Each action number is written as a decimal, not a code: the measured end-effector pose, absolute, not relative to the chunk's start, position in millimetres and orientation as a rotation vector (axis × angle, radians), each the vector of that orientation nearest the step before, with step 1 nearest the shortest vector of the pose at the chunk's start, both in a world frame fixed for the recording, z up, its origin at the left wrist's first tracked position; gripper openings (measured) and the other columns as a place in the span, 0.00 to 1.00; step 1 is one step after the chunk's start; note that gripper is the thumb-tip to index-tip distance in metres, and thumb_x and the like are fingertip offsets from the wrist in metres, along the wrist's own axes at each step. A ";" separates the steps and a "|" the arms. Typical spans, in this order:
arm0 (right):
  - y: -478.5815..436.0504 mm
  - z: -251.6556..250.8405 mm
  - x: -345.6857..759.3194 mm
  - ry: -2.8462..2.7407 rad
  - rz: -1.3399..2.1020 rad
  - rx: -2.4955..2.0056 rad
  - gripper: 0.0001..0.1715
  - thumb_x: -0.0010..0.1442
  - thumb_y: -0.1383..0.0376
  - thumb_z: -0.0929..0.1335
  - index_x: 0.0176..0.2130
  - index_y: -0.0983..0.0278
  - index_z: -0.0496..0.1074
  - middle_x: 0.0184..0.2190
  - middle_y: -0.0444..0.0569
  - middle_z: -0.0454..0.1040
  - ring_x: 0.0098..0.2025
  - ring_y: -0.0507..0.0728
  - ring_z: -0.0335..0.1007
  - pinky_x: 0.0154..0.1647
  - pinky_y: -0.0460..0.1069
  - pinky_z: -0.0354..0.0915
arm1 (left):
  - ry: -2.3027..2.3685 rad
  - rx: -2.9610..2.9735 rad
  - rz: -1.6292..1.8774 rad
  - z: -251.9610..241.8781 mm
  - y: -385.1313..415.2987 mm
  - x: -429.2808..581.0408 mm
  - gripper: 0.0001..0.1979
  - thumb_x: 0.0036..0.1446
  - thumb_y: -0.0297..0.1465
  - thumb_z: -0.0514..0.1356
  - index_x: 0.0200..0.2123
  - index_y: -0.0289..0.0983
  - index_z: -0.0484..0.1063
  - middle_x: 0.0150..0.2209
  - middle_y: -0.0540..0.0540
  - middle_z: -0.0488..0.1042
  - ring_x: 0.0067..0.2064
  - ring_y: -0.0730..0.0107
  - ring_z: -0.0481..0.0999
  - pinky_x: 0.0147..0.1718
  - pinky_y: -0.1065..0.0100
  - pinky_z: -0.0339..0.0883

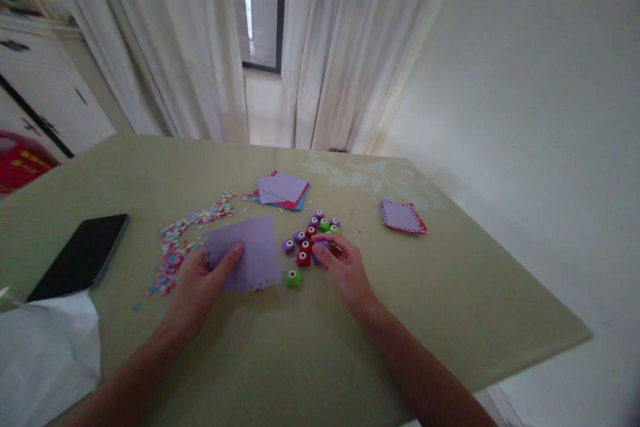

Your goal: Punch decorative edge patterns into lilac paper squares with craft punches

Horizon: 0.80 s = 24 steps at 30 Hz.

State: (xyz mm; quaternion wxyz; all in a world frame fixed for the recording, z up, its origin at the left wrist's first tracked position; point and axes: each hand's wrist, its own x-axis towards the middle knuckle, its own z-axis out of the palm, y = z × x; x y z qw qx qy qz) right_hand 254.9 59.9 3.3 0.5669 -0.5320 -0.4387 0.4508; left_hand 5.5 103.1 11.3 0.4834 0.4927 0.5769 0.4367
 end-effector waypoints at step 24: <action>-6.2 56.8 251.2 -1.481 0.901 -0.951 0.26 0.58 0.36 0.67 0.32 0.53 0.73 0.34 0.54 0.74 0.44 0.67 0.71 0.49 0.65 0.68 | 1.469 2.237 0.375 -32.7 40.9 -14.9 0.29 0.65 0.43 0.56 0.67 0.44 0.67 0.60 0.40 0.79 0.57 0.44 0.81 0.53 0.51 0.75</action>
